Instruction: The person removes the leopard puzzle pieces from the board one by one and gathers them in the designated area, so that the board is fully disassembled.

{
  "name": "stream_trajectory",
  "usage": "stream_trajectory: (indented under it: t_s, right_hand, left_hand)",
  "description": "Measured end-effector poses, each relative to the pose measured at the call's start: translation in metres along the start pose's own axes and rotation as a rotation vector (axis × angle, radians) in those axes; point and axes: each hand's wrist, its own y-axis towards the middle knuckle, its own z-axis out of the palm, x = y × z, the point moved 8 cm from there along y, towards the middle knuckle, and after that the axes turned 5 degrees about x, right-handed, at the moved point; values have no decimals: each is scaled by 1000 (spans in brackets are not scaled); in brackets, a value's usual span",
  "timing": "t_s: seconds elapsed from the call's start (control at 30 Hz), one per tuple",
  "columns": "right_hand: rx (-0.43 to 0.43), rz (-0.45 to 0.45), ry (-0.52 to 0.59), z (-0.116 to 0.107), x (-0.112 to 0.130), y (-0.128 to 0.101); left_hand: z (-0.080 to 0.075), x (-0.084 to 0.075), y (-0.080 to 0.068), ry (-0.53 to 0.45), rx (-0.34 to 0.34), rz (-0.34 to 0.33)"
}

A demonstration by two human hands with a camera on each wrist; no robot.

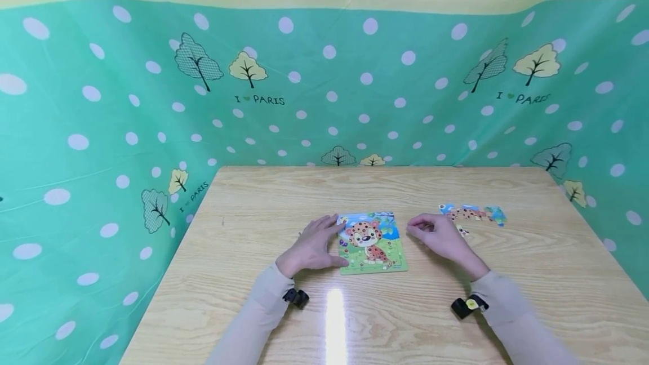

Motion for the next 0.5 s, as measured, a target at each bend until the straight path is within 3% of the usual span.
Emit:
stream_trajectory:
  t_s: [0.23, 0.5]
  right_hand:
    - [56, -63, 18, 26, 24, 6]
    - [207, -105, 76, 60, 51, 12]
  left_hand:
    - [1, 2, -1, 5, 2, -3]
    - [1, 1, 1, 13, -1, 6]
